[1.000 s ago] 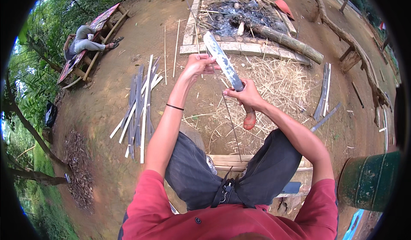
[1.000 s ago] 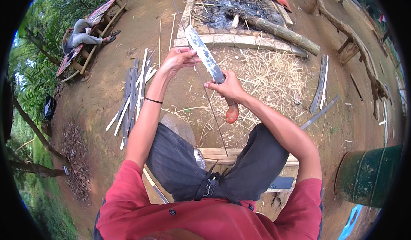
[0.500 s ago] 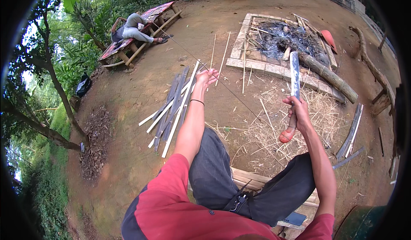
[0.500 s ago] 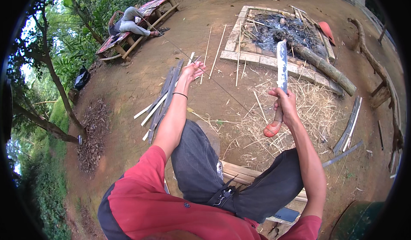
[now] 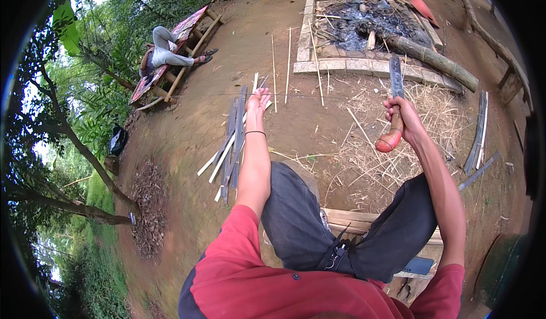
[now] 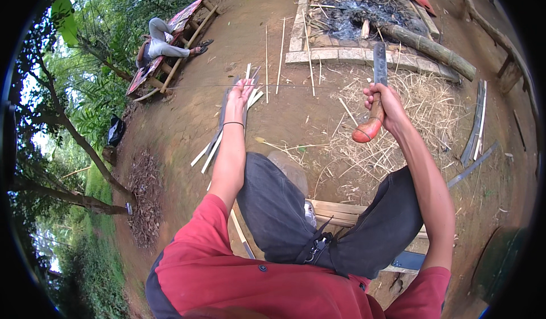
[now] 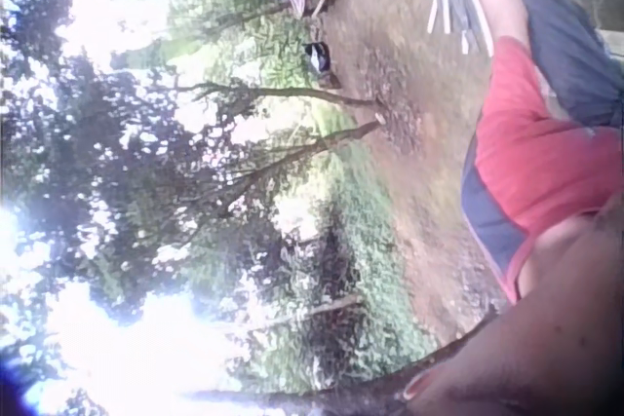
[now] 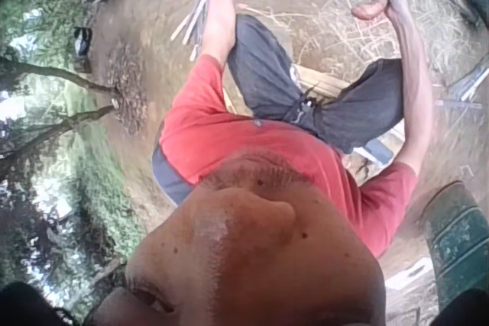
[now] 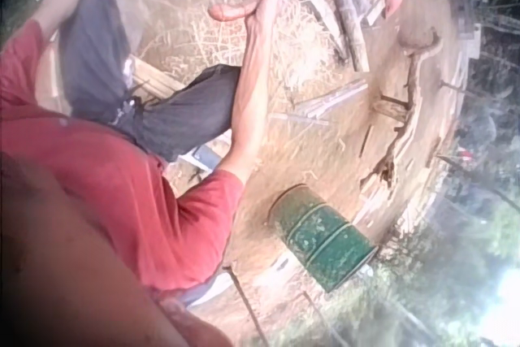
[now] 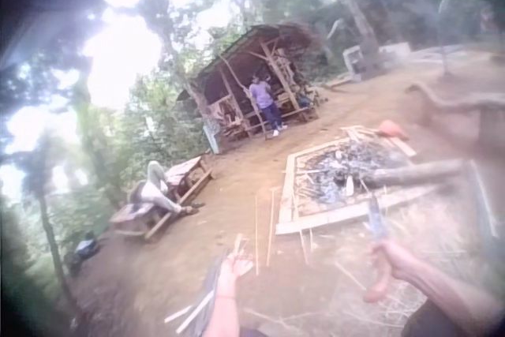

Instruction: The person thins a bamboo strip by shaving it with a machete. They hold the long, thin strip in one hand and repeatedly run the blade along its length to smooth or thin it while sitting on a wooden bench.

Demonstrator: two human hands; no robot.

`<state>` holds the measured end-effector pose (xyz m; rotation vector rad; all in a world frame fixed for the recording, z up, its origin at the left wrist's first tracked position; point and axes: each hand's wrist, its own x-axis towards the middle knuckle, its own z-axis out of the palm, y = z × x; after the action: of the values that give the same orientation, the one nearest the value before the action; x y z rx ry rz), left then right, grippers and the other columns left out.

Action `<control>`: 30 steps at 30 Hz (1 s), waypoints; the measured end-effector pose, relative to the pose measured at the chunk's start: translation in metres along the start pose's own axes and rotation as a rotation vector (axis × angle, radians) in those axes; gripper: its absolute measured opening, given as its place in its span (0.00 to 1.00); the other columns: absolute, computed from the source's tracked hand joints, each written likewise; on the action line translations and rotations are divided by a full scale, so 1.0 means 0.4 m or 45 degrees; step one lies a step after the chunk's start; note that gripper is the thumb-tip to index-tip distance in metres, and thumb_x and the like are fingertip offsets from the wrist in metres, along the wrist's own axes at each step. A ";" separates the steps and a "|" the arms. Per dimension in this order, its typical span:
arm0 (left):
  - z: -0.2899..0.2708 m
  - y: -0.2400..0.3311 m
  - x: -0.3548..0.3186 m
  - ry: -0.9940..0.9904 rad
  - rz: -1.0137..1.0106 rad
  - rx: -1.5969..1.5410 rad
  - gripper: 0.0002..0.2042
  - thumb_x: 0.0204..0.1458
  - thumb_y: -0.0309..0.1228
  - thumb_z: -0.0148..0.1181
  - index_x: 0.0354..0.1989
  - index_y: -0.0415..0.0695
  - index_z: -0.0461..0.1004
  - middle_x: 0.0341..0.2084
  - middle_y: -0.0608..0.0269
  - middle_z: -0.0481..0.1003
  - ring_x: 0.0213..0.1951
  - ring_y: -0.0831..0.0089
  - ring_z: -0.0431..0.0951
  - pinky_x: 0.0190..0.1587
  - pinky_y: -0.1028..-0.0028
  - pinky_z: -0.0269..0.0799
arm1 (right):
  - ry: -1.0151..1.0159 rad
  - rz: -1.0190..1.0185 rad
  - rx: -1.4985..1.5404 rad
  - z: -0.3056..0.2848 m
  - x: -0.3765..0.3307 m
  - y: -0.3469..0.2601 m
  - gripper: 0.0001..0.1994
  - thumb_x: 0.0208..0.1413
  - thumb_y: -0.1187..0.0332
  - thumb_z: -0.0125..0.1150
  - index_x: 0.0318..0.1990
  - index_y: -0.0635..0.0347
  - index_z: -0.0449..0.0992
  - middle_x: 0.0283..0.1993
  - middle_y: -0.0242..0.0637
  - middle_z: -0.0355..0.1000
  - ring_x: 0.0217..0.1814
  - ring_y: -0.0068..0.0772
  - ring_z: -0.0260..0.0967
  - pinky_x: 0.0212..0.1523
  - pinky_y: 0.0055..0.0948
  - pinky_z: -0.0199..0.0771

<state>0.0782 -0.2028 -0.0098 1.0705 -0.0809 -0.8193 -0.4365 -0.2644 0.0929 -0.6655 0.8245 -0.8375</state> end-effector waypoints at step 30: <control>0.403 0.016 -0.262 -0.796 0.621 0.932 0.11 0.63 0.33 0.53 0.43 0.38 0.78 0.19 0.69 0.73 0.22 0.85 0.69 0.24 0.83 0.60 | 0.116 -0.170 -0.476 -0.070 -0.100 -0.123 0.08 0.63 0.68 0.52 0.46 0.60 0.65 0.25 0.31 0.65 0.15 0.17 0.58 0.12 0.21 0.62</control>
<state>-0.0625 -0.2554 0.1103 1.3486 -1.1991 -0.6526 -0.4942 -0.2611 0.1309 -1.0265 1.0403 -0.8461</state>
